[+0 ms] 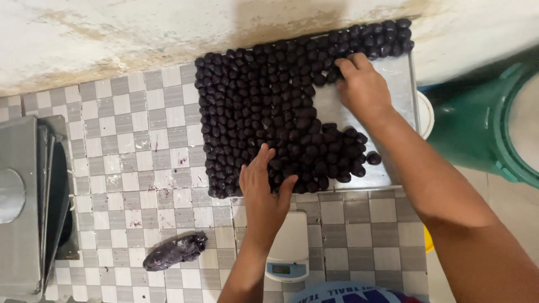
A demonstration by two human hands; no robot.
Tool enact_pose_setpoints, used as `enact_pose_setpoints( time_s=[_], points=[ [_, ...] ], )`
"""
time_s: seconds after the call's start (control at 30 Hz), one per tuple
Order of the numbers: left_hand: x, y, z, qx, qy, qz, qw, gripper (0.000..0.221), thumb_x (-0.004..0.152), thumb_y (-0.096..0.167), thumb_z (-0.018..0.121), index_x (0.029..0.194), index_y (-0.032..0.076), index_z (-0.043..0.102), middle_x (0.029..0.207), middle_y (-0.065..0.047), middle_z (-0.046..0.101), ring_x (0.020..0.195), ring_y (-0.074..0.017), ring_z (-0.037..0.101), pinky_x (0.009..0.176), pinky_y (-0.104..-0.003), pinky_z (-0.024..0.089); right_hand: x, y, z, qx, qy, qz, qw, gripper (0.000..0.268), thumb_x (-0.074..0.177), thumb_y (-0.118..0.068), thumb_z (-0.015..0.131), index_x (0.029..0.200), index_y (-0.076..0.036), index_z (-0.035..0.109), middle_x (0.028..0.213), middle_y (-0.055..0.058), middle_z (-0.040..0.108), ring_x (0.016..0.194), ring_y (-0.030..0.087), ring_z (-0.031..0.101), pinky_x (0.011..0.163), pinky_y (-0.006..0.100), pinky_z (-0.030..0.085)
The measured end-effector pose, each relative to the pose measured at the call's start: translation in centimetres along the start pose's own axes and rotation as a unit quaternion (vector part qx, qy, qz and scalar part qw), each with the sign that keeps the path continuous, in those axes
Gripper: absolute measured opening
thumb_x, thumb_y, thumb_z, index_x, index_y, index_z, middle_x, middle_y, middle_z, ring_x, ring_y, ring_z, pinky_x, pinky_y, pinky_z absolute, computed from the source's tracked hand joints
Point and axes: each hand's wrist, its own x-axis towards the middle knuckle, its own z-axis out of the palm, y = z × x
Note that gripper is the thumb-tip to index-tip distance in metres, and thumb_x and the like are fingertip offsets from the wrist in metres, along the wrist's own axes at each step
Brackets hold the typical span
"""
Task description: The person arranges small dark round food items on a metal tray by hand, placing them in neat rows. The person occasionally picks up and repositions items to maintain alignment.
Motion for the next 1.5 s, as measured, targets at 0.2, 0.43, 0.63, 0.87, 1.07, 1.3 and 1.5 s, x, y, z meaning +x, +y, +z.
enact_pose_setpoints(
  time_s=[0.2, 0.43, 0.63, 0.87, 1.07, 1.3, 1.5],
  points=[
    [-1.2, -0.3, 0.2, -0.071, -0.020, -0.015, 0.997, 0.069, 0.087, 0.024, 0.064, 0.142, 0.006, 0.027, 0.128, -0.009, 0.048, 0.122, -0.0272, 0.040, 0.105, -0.053, 0.012, -8.5, -1.2, -7.2, 0.018, -0.240, -0.020, 0.971, 0.052, 0.071, -0.011, 0.067, 0.122, -0.006, 0.054, 0.129, 0.021, 0.048, 0.116, 0.043, 0.048, 0.095, 0.049, 0.044],
    [-2.4, 1.0, 1.9, -0.067, -0.006, 0.014, 0.998, 0.068, 0.086, 0.027, 0.065, 0.141, 0.006, 0.032, 0.125, -0.009, 0.051, 0.119, -0.0272, 0.044, 0.105, -0.050, 0.016, -13.7, -2.2, -4.5, 0.004, -0.183, 0.030, 0.983, 0.077, 0.067, -0.008, 0.063, 0.140, -0.010, 0.037, 0.129, 0.013, 0.049, 0.119, 0.035, 0.045, 0.092, 0.045, 0.044],
    [-3.0, 1.8, 1.0, -0.068, -0.016, 0.023, 0.997, 0.061, 0.086, 0.029, 0.064, 0.137, 0.007, 0.040, 0.126, -0.010, 0.051, 0.120, -0.0301, 0.044, 0.103, -0.055, 0.017, -14.9, 0.0, -2.9, 0.024, -0.216, 0.185, 0.958, 0.078, 0.072, -0.023, 0.065, 0.143, -0.017, 0.033, 0.121, 0.008, 0.046, 0.117, 0.029, 0.046, 0.092, 0.040, 0.047],
    [-3.4, 1.7, 0.8, -0.042, -0.080, -0.008, 0.996, 0.046, 0.084, 0.028, 0.066, 0.126, 0.013, 0.054, 0.119, -0.006, 0.054, 0.117, -0.0293, 0.046, 0.102, -0.055, 0.018, -15.0, 1.0, -3.1, 0.050, -0.162, 0.180, 0.969, 0.042, 0.070, -0.022, 0.072, 0.109, -0.022, 0.058, 0.104, 0.005, 0.055, 0.100, 0.031, 0.060, 0.084, 0.042, 0.051],
    [-3.6, 1.2, -0.1, 0.026, -0.058, 0.018, 0.998, 0.036, 0.086, 0.029, 0.061, 0.120, 0.017, 0.056, 0.119, 0.000, 0.059, 0.113, -0.0196, 0.053, 0.101, -0.051, 0.029, -7.4, 1.9, -5.7, -0.023, -0.023, -0.043, 0.999, 0.024, 0.078, -0.001, 0.062, 0.102, -0.004, 0.064, 0.096, 0.016, 0.057, 0.089, 0.035, 0.052, 0.070, 0.043, 0.046],
    [-4.1, 0.8, -0.2, 0.028, -0.062, 0.001, 0.998, 0.036, 0.086, 0.026, 0.062, 0.120, 0.018, 0.056, 0.119, 0.001, 0.058, 0.114, -0.0212, 0.052, 0.101, -0.051, 0.027, -2.6, 3.5, -2.5, -0.064, 0.108, -0.096, 0.987, 0.047, 0.074, -0.003, 0.062, 0.121, -0.008, 0.065, 0.109, 0.013, 0.058, 0.098, 0.031, 0.054, 0.053, 0.043, 0.049],
    [-4.7, -0.2, -0.6, 0.046, -0.055, -0.008, 0.997, 0.036, 0.085, 0.028, 0.063, 0.120, 0.019, 0.057, 0.119, 0.001, 0.059, 0.111, -0.0195, 0.054, 0.102, -0.049, 0.027, -1.9, 4.3, -0.7, -0.053, 0.079, -0.045, 0.994, 0.029, 0.082, -0.016, 0.073, 0.108, -0.003, 0.069, 0.093, 0.015, 0.053, 0.085, 0.035, 0.055, 0.056, 0.046, 0.049]
  ],
)
